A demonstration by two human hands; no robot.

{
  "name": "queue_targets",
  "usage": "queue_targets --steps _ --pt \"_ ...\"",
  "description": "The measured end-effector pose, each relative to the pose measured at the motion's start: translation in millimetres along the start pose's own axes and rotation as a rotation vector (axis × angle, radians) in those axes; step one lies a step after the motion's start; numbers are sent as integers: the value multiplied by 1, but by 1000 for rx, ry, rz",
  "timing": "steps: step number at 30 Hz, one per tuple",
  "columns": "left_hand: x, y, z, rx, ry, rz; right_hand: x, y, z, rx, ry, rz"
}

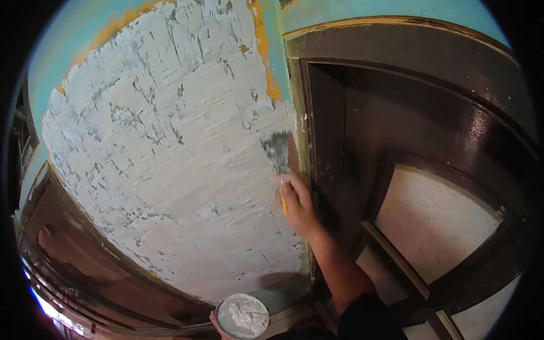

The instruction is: Applying joint compound or putty to a wall using a putty knife for repairs.

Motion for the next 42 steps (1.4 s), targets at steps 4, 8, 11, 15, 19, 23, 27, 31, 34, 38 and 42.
queue_targets --steps 4,8,11,15,19,23,27,31,34,38,42 --pt "11 3 4 -22 23 16 2 32 55 -245 -193 69" --pt "18 1 4 -68 37 -130 32 193 148 -415 -109 135" --pt "26 4 7 -131 58 -207 33 233 123 -532 -104 74" --pt "28 1 9 -174 75 -289 37 197 110 -460 10 -163" --pt "7 -25 0 -86 -103 -261 29 150 104 -284 24 -245" --pt "-25 -22 -14 -106 -132 -289 16 141 79 -357 41 -319" --pt "-2 -18 -27 -196 -108 -180 12 154 88 -361 -79 -359" --pt "22 -2 -49 -289 -182 -5 9 155 101 -372 -88 -375" --pt "26 0 -50 -212 -21 -33 6 153 107 -406 -65 -460" --pt "17 6 -41 -236 -81 -90 -3 162 108 -457 -79 -454" --pt "3 5 -28 -237 -119 -143 -6 165 98 -439 -46 -483"
Point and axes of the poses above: each hand's wrist, its own y-axis away from the middle knuckle, its own x-axis out of the back of the hand, z = x × y, the point moved 1 cm from there along -y, towards the middle knuckle, and after that the axes turned 8 degrees about y, right-handed, at the moved point
